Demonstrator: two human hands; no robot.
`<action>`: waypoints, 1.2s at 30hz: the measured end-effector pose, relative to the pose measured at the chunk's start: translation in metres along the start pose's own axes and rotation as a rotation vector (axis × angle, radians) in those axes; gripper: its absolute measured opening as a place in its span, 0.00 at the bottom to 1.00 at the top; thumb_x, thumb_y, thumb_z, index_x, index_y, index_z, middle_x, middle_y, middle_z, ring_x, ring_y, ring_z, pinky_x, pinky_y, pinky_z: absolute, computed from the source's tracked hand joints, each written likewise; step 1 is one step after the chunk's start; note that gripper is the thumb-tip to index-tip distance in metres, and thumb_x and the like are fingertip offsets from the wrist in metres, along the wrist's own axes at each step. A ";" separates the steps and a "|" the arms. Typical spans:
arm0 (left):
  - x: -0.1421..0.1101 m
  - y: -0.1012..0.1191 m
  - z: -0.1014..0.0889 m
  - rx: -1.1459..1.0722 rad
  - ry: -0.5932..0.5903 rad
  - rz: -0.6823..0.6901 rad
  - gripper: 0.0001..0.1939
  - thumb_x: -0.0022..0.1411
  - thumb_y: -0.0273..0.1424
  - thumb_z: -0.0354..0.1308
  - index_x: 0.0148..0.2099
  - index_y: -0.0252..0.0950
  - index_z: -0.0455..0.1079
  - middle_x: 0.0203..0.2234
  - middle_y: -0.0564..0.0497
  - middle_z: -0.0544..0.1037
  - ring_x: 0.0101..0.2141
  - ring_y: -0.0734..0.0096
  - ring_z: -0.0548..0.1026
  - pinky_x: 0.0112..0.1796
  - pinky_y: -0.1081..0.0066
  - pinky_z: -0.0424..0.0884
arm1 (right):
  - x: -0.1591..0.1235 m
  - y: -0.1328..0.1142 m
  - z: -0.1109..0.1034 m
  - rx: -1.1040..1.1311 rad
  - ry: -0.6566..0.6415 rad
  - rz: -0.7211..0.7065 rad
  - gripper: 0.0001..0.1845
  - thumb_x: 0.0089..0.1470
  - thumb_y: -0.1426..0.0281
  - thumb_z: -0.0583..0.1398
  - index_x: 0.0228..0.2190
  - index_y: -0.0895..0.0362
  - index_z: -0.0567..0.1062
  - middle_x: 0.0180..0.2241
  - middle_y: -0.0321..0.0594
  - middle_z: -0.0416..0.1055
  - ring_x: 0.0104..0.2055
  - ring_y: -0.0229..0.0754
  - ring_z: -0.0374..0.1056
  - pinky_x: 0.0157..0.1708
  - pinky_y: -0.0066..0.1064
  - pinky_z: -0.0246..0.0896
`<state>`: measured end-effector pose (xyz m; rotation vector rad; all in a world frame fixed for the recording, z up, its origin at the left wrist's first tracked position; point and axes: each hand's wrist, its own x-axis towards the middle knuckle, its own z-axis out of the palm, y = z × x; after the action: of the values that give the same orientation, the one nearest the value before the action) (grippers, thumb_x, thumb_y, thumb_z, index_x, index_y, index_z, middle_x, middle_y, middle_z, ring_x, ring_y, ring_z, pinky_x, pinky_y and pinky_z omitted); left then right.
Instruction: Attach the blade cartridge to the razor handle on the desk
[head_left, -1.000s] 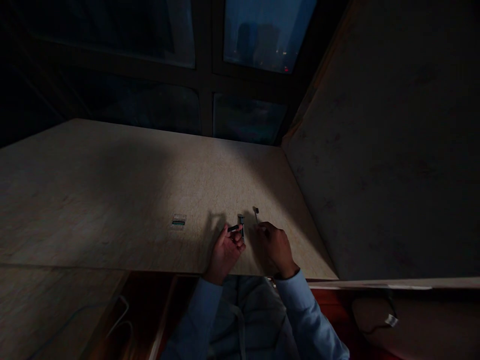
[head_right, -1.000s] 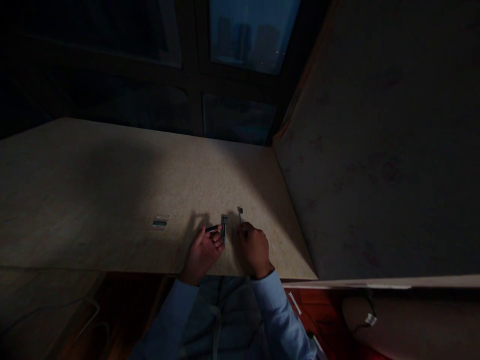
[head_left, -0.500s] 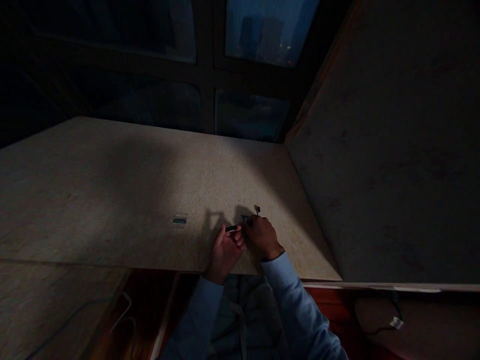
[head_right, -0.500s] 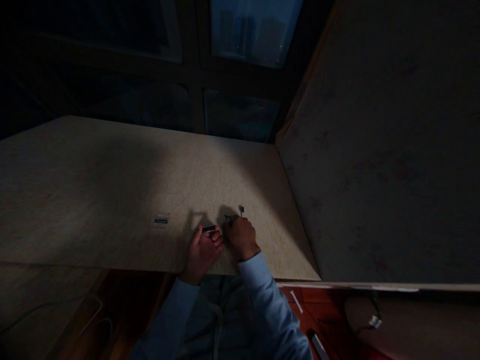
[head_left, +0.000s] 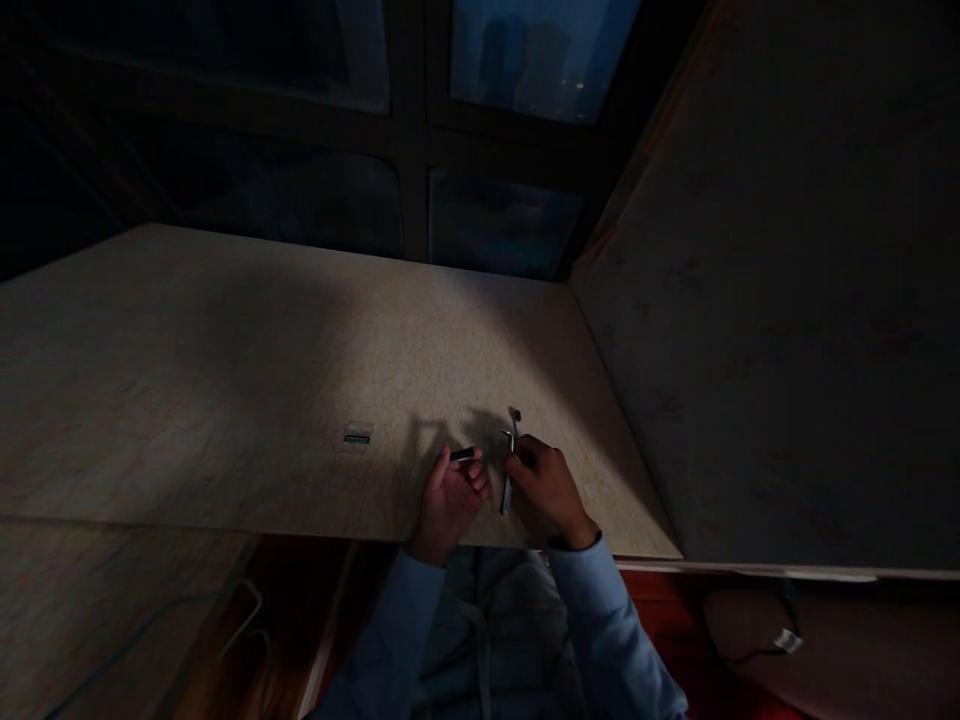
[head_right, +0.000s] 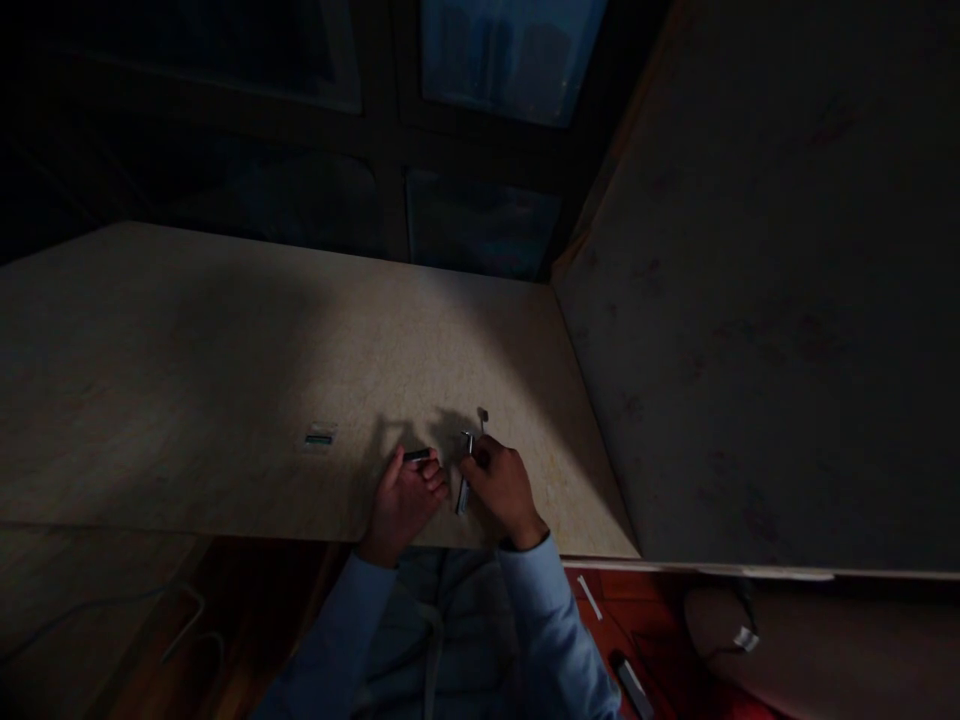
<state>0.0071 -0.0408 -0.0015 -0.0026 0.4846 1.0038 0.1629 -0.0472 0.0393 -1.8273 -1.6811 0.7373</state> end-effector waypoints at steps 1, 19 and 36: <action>0.000 0.000 0.000 0.001 0.000 -0.002 0.22 0.69 0.41 0.49 0.35 0.28 0.73 0.20 0.51 0.65 0.22 0.74 0.65 0.26 0.72 0.63 | -0.002 0.001 0.000 0.010 0.006 0.002 0.09 0.54 0.66 0.55 0.26 0.57 0.72 0.23 0.36 0.70 0.26 0.38 0.64 0.27 0.26 0.53; 0.000 0.000 0.002 0.005 -0.005 -0.005 0.23 0.69 0.42 0.48 0.34 0.27 0.74 0.20 0.51 0.65 0.22 0.75 0.65 0.26 0.73 0.63 | 0.027 -0.022 0.012 -0.442 -0.151 0.223 0.15 0.59 0.61 0.55 0.36 0.57 0.78 0.37 0.52 0.78 0.40 0.49 0.75 0.32 0.30 0.59; 0.001 -0.001 0.002 0.032 0.036 -0.013 0.23 0.69 0.40 0.48 0.35 0.27 0.74 0.20 0.51 0.66 0.22 0.75 0.65 0.26 0.73 0.63 | 0.003 -0.009 -0.007 -0.140 0.028 0.143 0.18 0.60 0.57 0.55 0.30 0.56 0.77 0.29 0.42 0.78 0.29 0.40 0.70 0.27 0.28 0.51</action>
<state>0.0095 -0.0397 -0.0001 0.0046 0.5333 0.9841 0.1617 -0.0440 0.0506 -2.0625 -1.6330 0.6630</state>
